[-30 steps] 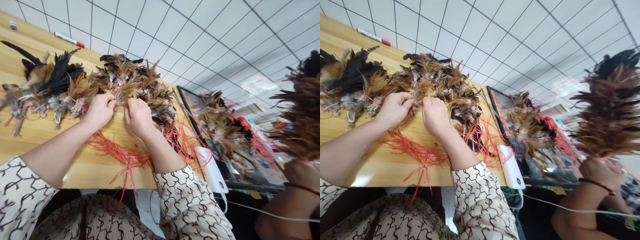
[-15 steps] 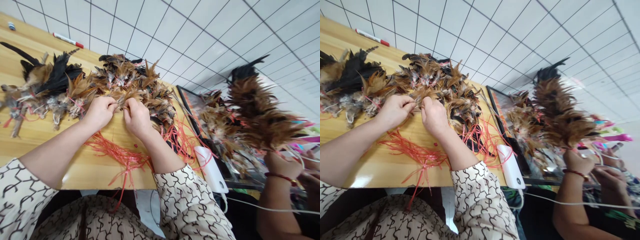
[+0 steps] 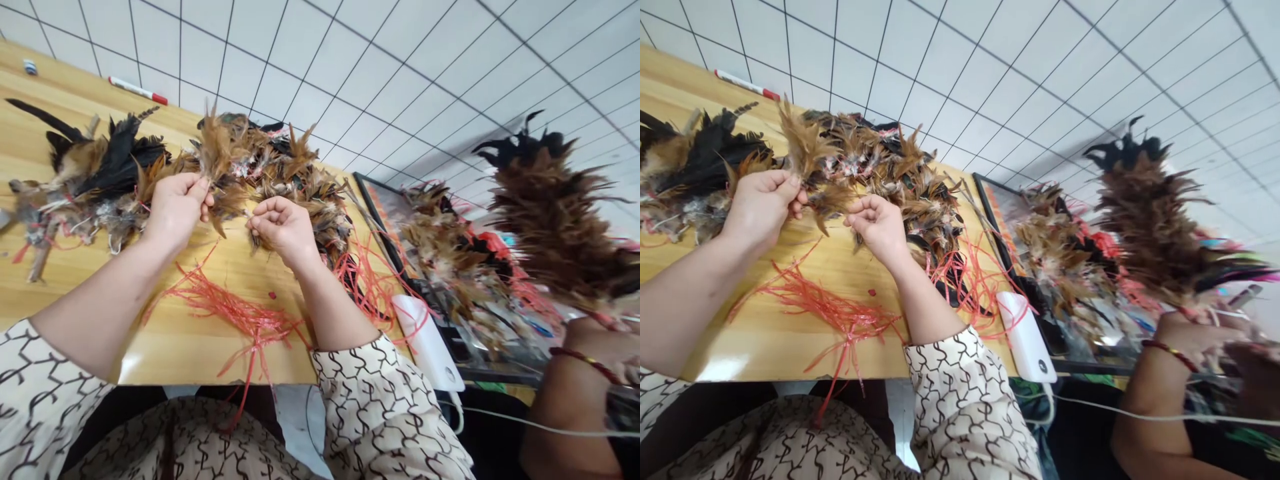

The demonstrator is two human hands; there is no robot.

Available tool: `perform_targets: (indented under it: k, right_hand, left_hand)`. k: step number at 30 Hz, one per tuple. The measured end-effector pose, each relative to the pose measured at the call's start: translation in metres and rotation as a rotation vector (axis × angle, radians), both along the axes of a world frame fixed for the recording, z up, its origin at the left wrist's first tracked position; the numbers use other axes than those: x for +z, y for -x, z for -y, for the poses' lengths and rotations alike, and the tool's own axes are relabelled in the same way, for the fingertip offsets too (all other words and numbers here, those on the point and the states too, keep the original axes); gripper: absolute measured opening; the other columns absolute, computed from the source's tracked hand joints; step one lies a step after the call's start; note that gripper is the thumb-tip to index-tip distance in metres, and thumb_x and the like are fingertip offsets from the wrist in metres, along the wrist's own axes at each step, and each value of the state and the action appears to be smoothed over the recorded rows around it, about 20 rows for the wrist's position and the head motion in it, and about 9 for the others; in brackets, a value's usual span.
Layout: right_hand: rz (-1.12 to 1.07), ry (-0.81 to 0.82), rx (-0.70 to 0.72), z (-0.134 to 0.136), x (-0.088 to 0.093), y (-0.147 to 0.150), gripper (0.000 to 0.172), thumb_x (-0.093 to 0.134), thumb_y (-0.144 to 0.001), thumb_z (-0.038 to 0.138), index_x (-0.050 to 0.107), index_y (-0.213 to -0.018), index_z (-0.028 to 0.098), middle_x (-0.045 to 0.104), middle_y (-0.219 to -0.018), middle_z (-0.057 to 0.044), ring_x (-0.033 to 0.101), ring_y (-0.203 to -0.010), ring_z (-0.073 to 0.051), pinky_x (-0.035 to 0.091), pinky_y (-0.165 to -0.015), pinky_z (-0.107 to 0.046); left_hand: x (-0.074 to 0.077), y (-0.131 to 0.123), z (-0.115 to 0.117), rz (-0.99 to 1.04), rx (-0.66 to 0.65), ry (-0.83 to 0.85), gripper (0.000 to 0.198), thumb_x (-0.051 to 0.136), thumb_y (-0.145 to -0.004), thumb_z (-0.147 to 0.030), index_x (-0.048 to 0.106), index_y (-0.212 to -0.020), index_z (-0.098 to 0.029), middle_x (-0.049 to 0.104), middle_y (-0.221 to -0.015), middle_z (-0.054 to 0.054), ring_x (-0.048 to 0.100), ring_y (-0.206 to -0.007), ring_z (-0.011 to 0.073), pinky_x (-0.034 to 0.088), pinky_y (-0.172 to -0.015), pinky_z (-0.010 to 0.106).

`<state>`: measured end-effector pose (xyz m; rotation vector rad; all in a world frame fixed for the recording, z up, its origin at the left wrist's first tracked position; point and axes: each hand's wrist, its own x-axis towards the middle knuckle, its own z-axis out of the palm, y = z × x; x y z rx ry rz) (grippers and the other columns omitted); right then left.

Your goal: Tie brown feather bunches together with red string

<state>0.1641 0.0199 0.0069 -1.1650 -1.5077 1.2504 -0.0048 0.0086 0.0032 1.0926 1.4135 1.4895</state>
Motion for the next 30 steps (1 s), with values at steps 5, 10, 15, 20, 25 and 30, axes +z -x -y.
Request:
perform_targets:
  k: [5,10,15,20,25,30]
  right_hand:
    - [0.058,-0.036,-0.012,0.004,0.002,0.005,0.01,0.065,-0.059,0.016,0.057,-0.065,0.019,0.063,-0.056,0.004,0.052,-0.049,-0.007,0.041,-0.05,-0.02]
    - [0.068,0.004,0.058,0.007,0.0,0.011,0.016,0.065,-0.058,0.014,0.054,-0.068,0.02,0.061,-0.056,0.004,0.057,-0.052,-0.01,0.043,-0.049,-0.021]
    - [0.029,-0.095,-0.006,0.011,-0.001,0.018,0.016,0.067,-0.062,0.012,0.056,-0.071,0.02,0.062,-0.065,0.004,0.059,-0.062,-0.012,0.051,-0.062,-0.026]
    - [0.027,-0.14,-0.084,0.016,0.002,0.019,0.015,0.069,-0.067,0.015,0.055,-0.068,0.021,0.06,-0.064,0.003,0.057,-0.063,-0.013,0.052,-0.065,-0.029]
    - [-0.025,-0.137,-0.06,0.018,0.003,0.019,0.026,0.077,-0.063,0.033,0.055,-0.065,0.021,0.056,-0.061,0.003,0.052,-0.059,-0.012,0.048,-0.062,-0.029]
    - [-0.142,0.02,0.059,0.016,-0.002,0.018,0.034,0.08,-0.059,0.041,0.054,-0.064,0.02,0.051,-0.057,0.006,0.041,-0.05,-0.007,0.036,-0.048,-0.023]
  left_hand:
    - [0.007,-0.006,0.006,0.003,-0.016,0.044,0.028,0.049,-0.083,-0.015,0.049,-0.055,-0.018,0.05,-0.051,-0.003,0.038,-0.044,0.0076,0.036,-0.048,0.023]
    - [0.0,-0.011,0.014,-0.342,-0.067,-0.06,0.018,0.052,-0.078,-0.019,0.056,-0.061,-0.019,0.054,-0.056,-0.002,0.047,-0.056,0.013,0.037,-0.058,0.026]
    - [-0.006,-0.015,0.018,-0.61,-0.165,-0.145,0.018,0.05,-0.079,-0.024,0.057,-0.063,-0.02,0.055,-0.059,0.0,0.049,-0.061,0.016,0.037,-0.063,0.028]
    - [-0.008,-0.018,0.02,-0.628,-0.178,-0.17,0.02,0.047,-0.08,-0.022,0.055,-0.063,-0.02,0.055,-0.06,0.0,0.048,-0.061,0.0157,0.038,-0.063,0.028]
    - [-0.008,-0.017,0.019,-0.654,-0.176,-0.187,0.019,0.047,-0.08,-0.022,0.056,-0.064,-0.02,0.057,-0.062,0.001,0.05,-0.063,0.0166,0.039,-0.065,0.029]
    - [-0.011,-0.014,0.018,-0.718,-0.195,-0.228,0.018,0.047,-0.08,-0.019,0.061,-0.067,-0.02,0.062,-0.066,0.003,0.054,-0.066,0.0182,0.042,-0.069,0.03]
